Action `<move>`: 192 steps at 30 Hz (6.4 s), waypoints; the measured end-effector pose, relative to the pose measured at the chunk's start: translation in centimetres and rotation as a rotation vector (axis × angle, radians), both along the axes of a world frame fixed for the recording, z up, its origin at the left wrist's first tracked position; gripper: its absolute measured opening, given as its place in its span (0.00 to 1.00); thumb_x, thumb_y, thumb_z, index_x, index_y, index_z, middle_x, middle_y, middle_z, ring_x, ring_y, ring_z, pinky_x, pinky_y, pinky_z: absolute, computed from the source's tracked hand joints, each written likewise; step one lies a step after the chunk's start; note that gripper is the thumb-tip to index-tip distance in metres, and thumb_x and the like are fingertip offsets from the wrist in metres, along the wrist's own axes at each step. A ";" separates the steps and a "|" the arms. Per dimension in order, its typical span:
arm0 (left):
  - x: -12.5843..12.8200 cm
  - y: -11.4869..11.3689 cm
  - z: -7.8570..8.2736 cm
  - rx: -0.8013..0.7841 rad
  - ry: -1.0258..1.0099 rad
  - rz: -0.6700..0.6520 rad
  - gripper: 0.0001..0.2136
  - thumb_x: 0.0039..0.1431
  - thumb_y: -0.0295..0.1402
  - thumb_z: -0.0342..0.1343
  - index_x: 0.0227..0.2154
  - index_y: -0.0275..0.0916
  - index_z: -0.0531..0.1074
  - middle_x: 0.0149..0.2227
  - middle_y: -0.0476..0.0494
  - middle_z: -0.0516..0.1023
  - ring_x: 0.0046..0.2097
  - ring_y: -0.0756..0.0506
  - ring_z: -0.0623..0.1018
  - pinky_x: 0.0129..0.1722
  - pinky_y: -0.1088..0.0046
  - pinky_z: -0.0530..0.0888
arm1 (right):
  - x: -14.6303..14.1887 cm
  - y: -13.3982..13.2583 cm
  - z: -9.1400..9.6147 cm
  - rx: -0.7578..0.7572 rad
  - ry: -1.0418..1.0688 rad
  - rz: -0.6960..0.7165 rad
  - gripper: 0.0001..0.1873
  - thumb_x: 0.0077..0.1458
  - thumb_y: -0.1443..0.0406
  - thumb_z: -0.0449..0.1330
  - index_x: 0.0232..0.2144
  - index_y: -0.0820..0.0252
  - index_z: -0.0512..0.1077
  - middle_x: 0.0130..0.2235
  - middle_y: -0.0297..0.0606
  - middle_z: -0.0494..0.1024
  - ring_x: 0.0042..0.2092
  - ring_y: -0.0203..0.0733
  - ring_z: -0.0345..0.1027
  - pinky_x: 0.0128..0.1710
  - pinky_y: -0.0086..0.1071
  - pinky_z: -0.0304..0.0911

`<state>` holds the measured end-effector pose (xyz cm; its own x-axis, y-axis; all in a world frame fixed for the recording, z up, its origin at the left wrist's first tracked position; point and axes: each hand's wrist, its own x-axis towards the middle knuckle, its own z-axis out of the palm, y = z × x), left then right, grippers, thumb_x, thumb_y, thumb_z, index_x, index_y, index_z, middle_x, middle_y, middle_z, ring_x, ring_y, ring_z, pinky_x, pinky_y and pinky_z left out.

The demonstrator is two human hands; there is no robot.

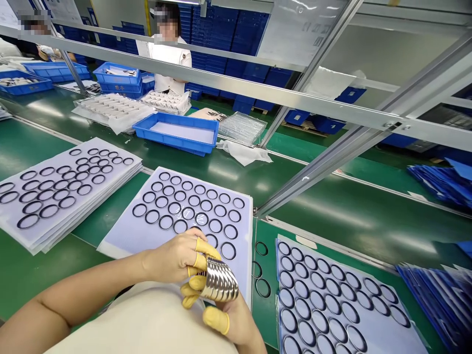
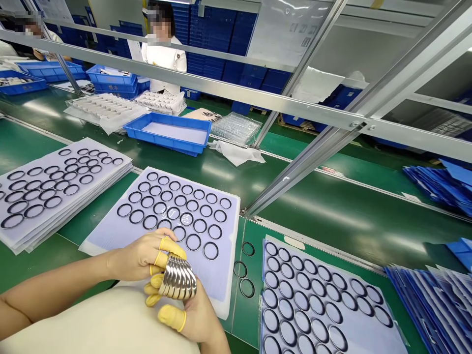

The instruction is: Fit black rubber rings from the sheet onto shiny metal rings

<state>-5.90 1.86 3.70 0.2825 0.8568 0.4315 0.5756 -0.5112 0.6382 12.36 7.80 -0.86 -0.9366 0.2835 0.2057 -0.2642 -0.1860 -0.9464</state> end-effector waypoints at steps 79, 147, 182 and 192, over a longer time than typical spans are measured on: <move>-3.3 -5.0 -9.2 -0.616 -1.215 0.653 0.07 0.43 0.32 0.63 0.21 0.33 0.73 0.25 0.46 0.74 0.30 0.49 0.71 0.36 0.72 0.67 | -0.3 -1.4 -13.5 1.457 -0.379 -0.716 0.12 0.59 0.72 0.54 0.42 0.60 0.74 0.35 0.45 0.75 0.37 0.49 0.63 0.32 0.40 0.58; -8.9 -11.1 -15.6 -0.347 -0.287 0.639 0.14 0.60 0.25 0.47 0.43 0.41 0.75 0.60 0.37 0.64 0.59 0.42 0.68 0.58 0.57 0.66 | -8.9 -6.4 -12.1 0.904 -0.447 -0.811 0.11 0.59 0.61 0.56 0.31 0.55 0.79 0.31 0.44 0.74 0.36 0.50 0.62 0.37 0.44 0.56; -15.9 -16.3 -19.4 -0.287 -0.570 1.191 0.14 0.57 0.29 0.50 0.45 0.42 0.73 0.55 0.41 0.70 0.58 0.43 0.69 0.59 0.59 0.65 | -22.4 -9.7 -12.2 1.642 -0.267 -0.297 0.12 0.60 0.66 0.56 0.45 0.60 0.73 0.39 0.46 0.77 0.39 0.51 0.64 0.40 0.45 0.57; -16.3 -19.0 -18.8 -0.251 -0.256 1.111 0.13 0.59 0.29 0.51 0.45 0.45 0.74 0.56 0.43 0.69 0.58 0.41 0.67 0.58 0.55 0.65 | -24.3 -10.3 -12.9 1.543 -0.213 -0.352 0.13 0.57 0.63 0.60 0.45 0.58 0.72 0.45 0.45 0.76 0.46 0.51 0.65 0.45 0.44 0.58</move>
